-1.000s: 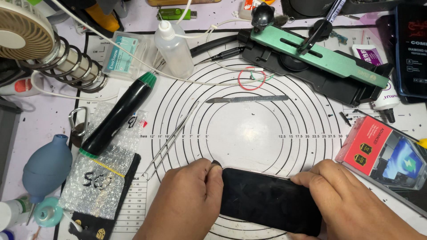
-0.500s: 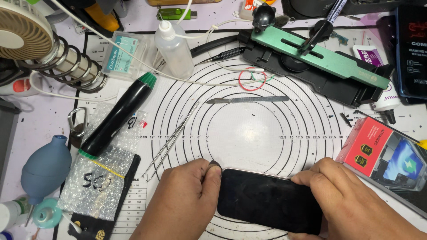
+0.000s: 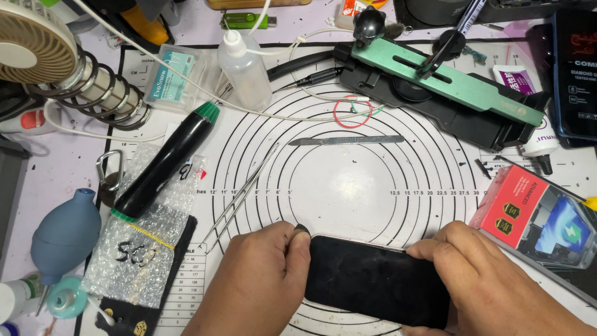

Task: The person uses a metal prying tool to separate the screen from the smartphone frame. They then use a screwdriver to remove screws from the internal metal bracket and lift the screen assembly to expose the battery and logic board.

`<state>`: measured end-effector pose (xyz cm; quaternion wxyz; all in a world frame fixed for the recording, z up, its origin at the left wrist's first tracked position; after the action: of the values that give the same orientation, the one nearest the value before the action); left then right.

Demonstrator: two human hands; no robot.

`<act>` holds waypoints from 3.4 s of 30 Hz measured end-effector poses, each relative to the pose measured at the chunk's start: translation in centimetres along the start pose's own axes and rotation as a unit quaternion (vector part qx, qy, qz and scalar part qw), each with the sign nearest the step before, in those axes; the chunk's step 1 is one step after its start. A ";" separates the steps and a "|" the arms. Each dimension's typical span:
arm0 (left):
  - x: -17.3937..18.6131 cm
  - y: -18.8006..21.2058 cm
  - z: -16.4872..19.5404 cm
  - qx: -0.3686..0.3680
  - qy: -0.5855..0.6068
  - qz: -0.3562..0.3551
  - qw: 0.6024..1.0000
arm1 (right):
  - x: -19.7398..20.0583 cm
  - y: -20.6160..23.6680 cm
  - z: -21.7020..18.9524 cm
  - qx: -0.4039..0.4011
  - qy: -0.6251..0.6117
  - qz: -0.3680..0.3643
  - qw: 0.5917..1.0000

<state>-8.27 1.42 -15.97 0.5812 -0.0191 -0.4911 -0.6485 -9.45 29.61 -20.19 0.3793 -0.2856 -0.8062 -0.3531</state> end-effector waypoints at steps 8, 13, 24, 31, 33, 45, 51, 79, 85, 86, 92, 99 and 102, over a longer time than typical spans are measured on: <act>0.9 0.4 0.8 0.053 0.037 -0.042 0.997 | 0.5 0.3 -0.8 0.024 0.003 0.028 0.999; 0.3 0.0 0.1 0.015 0.003 -0.012 1.000 | 0.2 0.7 -1.3 0.040 0.044 0.048 0.997; -0.8 0.6 1.0 -0.079 -0.082 0.061 0.992 | 0.4 0.4 -0.7 0.012 0.012 0.007 1.000; 0.7 0.3 0.6 -0.011 0.026 -0.014 1.000 | 0.4 0.2 -0.6 0.015 -0.002 0.008 1.000; 0.7 0.2 0.3 0.002 0.009 -0.026 1.000 | 0.6 0.2 -0.8 0.029 0.002 0.025 0.999; 0.4 0.6 2.1 -0.126 -0.103 0.065 0.985 | 0.9 0.5 -1.6 0.043 0.041 0.064 0.996; 0.2 0.1 1.1 -0.083 -0.058 -0.001 0.995 | 1.1 -0.3 -1.1 0.055 0.012 0.004 0.998; 0.0 1.5 -1.0 -0.034 0.059 0.074 0.995 | 1.2 -1.5 -1.1 -0.009 -0.016 -0.054 0.998; -0.1 1.8 -1.7 0.007 0.090 0.053 0.994 | 1.9 -1.4 -1.9 -0.008 -0.013 -0.042 0.999; -0.1 1.8 -2.0 0.017 0.093 0.044 0.995 | 1.7 -1.3 -1.7 -0.040 -0.020 -0.063 0.997; 0.4 1.8 -1.5 -0.118 0.110 0.090 0.983 | 1.8 -1.3 -2.2 -0.075 -0.019 -0.067 0.995; -0.2 1.4 -1.9 -0.047 0.049 0.038 0.997 | 1.5 -1.1 -1.7 -0.052 -0.015 -0.056 0.997; 0.1 1.2 -1.3 -0.054 0.054 0.034 0.997 | 1.4 -0.7 -1.5 -0.027 0.001 -0.022 0.999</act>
<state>-6.70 0.67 -15.79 0.6269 -0.0321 -0.4227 -0.6537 -10.13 28.26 -18.57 0.3642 -0.2777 -0.8020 -0.3835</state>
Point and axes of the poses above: each hand's wrist, its own y-axis away from the middle knuckle, its own x-axis out of the back of the hand, z = x × y, the point moved 6 cm from there along -y, towards the middle knuckle, and after that the axes turned 1 degree about x, right-handed, at the moved point
